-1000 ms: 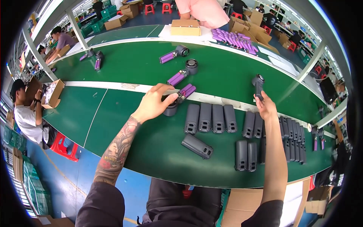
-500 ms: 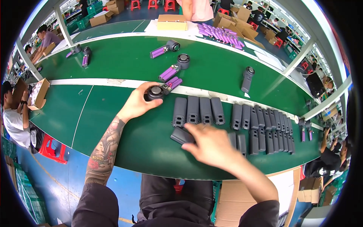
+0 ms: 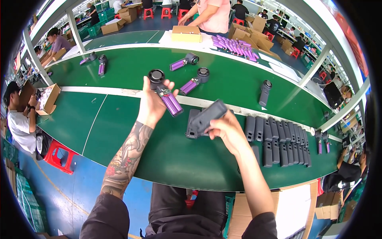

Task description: Inspecting handheld electronic devices and organizing them into rows or packaging on a production line.

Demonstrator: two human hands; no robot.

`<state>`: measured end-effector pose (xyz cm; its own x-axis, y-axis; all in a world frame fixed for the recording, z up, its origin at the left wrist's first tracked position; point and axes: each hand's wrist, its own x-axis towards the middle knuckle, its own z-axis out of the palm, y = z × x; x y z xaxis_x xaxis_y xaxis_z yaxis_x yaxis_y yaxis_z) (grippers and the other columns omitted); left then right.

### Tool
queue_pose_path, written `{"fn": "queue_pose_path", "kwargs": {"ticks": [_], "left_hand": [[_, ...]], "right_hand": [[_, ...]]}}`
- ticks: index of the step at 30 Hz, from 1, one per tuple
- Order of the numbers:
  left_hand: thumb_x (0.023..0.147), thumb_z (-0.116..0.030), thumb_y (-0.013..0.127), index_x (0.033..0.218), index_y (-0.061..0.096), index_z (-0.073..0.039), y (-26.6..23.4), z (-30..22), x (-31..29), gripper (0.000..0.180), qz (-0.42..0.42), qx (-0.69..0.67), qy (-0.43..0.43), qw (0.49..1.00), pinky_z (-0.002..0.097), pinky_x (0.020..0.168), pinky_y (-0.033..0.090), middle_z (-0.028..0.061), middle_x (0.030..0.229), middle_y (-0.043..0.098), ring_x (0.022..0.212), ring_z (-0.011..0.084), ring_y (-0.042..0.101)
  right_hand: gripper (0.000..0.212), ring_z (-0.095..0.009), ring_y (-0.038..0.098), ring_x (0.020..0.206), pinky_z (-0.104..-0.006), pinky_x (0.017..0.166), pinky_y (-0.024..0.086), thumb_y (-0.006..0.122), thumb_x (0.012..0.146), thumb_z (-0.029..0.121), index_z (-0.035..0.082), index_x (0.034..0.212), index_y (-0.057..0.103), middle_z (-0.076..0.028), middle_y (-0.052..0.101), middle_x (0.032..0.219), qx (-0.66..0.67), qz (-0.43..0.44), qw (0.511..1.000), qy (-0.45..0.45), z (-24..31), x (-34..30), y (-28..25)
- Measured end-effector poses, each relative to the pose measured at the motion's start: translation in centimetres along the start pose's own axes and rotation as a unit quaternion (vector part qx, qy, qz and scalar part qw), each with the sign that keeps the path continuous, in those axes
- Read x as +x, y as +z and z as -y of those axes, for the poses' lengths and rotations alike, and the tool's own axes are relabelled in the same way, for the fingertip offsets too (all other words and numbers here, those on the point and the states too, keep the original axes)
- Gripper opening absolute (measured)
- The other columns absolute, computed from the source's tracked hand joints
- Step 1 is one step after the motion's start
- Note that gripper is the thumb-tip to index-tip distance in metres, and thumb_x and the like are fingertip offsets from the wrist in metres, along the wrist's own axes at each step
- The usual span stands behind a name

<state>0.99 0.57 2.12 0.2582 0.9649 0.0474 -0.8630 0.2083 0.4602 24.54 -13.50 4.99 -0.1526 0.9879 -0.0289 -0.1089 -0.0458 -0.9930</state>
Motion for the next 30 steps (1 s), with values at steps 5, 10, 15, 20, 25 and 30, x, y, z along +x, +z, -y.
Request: {"fn": "queue_pose_path", "kwargs": {"ticks": [5,10,15,20,25,30], "left_hand": [[0.101,-0.020,0.058,0.129,0.050,-0.001,0.7,3.7,-1.1,0.035,0.029,0.068,-0.007,0.997,0.0475,0.101,0.053,0.0143,0.111,0.064,0.110,0.0273,0.064],[0.100,-0.015,0.056,0.131,0.047,0.002,0.9,5.1,-2.5,0.036,0.038,0.142,-0.007,0.989,0.0467,0.104,0.052,0.0171,0.115,0.063,0.114,0.0276,0.063],[0.099,-0.010,0.056,0.134,0.044,0.002,1.7,4.5,-3.4,0.039,0.023,0.069,-0.061,0.996,0.0453,0.106,0.050,0.0194,0.122,0.062,0.117,0.0276,0.062],[0.096,-0.006,0.056,0.137,0.043,-0.001,2.2,4.7,-3.8,0.043,0.049,0.027,-0.080,0.995,0.0438,0.106,0.049,0.0202,0.127,0.061,0.120,0.0282,0.060],[0.093,-0.001,0.056,0.139,0.040,-0.006,2.1,4.6,-3.8,0.049,0.104,0.065,-0.046,0.991,0.0430,0.108,0.045,0.0190,0.128,0.061,0.122,0.0284,0.058],[0.091,0.006,0.054,0.142,0.035,-0.010,1.3,4.1,-3.7,0.057,0.129,0.110,-0.011,0.985,0.0430,0.109,0.042,0.0185,0.131,0.060,0.124,0.0280,0.056]], "right_hand": [[0.038,-0.022,0.070,0.092,-0.0274,0.078,0.058,0.064,0.091,-0.001,0.003,0.128,0.054,-0.016,0.068,0.110,0.302,-0.099,0.948,-0.015,-2.1,3.1,-0.6],[0.027,-0.023,0.070,0.096,-0.0269,0.084,0.058,0.062,0.095,0.000,0.001,0.122,0.059,-0.017,0.069,0.111,0.289,-0.177,0.941,-0.012,-3.7,3.9,-0.4],[0.029,-0.025,0.071,0.100,-0.0290,0.088,0.058,0.061,0.093,-0.004,0.000,0.122,0.061,-0.016,0.069,0.114,0.098,-0.193,0.971,-0.104,-3.2,3.4,1.4],[0.048,-0.026,0.070,0.106,-0.0302,0.089,0.057,0.061,0.084,-0.013,0.003,0.129,0.060,-0.013,0.067,0.124,-0.191,-0.189,0.924,-0.273,-3.4,3.3,3.2],[0.068,-0.026,0.067,0.113,-0.0291,0.089,0.055,0.063,0.073,-0.016,0.006,0.137,0.056,-0.011,0.061,0.138,-0.401,-0.150,0.832,-0.352,-4.2,3.2,3.8],[0.074,-0.027,0.067,0.113,-0.0296,0.088,0.055,0.063,0.072,-0.015,0.007,0.142,0.052,-0.013,0.055,0.145,-0.402,-0.088,0.848,-0.334,-4.4,3.1,4.1]]}}
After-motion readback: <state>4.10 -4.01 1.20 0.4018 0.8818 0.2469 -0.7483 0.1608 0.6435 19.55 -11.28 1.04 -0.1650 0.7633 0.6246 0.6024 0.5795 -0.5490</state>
